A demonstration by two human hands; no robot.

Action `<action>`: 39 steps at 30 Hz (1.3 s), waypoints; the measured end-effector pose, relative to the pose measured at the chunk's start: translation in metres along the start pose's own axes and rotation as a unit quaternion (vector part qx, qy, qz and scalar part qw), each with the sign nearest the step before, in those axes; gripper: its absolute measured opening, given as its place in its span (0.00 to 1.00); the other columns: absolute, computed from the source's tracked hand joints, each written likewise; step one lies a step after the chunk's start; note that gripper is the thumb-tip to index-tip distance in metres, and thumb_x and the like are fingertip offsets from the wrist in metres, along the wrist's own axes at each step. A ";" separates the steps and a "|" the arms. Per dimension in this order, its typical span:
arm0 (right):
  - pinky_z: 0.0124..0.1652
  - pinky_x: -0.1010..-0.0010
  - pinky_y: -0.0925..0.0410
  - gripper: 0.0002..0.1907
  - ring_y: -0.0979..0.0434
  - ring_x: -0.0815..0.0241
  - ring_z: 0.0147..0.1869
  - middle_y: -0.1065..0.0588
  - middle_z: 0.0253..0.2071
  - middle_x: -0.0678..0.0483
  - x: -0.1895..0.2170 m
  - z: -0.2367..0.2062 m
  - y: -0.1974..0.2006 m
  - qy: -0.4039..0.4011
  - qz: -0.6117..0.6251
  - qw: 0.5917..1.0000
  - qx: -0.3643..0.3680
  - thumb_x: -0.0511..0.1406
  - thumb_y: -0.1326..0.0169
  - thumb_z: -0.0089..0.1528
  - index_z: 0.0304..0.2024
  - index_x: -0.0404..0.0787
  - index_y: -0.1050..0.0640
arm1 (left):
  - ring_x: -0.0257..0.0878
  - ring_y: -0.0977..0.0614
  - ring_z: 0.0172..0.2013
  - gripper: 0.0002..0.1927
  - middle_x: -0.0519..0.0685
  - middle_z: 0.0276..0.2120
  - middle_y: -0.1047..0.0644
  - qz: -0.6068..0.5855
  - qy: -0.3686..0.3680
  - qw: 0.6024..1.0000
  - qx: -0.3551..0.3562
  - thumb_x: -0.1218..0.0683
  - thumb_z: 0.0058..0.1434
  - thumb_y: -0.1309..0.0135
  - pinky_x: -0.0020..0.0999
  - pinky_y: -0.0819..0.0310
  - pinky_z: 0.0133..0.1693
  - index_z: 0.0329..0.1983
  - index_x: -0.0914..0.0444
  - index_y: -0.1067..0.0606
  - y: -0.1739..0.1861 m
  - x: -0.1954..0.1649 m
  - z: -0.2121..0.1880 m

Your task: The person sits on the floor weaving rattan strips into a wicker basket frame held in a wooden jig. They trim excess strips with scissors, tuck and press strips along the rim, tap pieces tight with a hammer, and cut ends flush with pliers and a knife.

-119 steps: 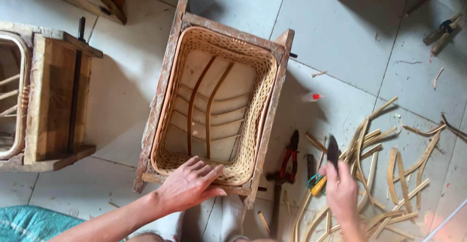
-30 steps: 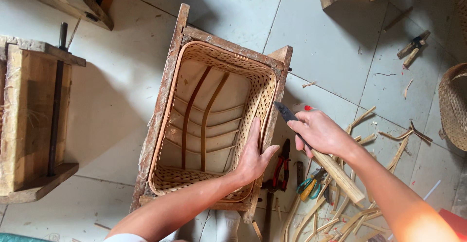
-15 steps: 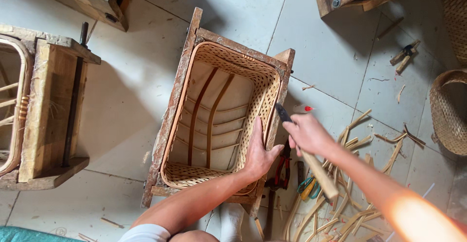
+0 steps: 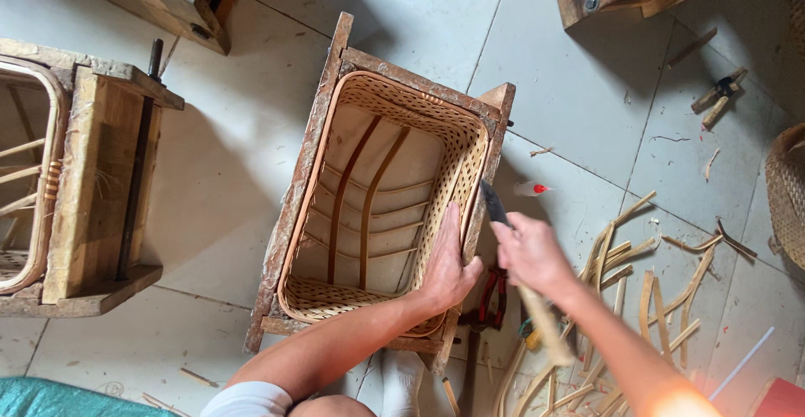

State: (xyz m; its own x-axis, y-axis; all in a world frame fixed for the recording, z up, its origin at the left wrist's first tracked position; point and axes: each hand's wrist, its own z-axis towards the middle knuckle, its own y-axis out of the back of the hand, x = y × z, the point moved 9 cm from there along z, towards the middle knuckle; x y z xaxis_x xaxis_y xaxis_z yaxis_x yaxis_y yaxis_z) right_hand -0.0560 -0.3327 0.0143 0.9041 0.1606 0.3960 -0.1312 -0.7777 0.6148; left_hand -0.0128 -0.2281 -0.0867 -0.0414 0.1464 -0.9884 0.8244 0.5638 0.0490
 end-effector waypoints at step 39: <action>0.20 0.66 0.34 0.13 0.28 0.62 0.16 0.26 0.17 0.51 0.014 -0.034 0.046 0.063 -0.022 0.989 -0.133 0.39 0.52 0.68 0.49 0.39 0.23 | 0.63 0.55 0.76 0.56 0.73 0.75 0.56 0.073 -0.060 0.995 0.029 0.49 0.60 0.39 0.48 0.61 0.74 0.76 0.76 0.61 0.011 -0.015 0.006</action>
State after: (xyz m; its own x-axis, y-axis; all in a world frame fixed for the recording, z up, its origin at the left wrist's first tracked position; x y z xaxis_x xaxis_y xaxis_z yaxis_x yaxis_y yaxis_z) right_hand -0.0636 -0.3453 0.0710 0.8557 0.2778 0.4365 -0.2107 -0.5836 0.7843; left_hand 0.0001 -0.2295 -0.0726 0.1464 0.1235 -0.9815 0.8481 0.4950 0.1888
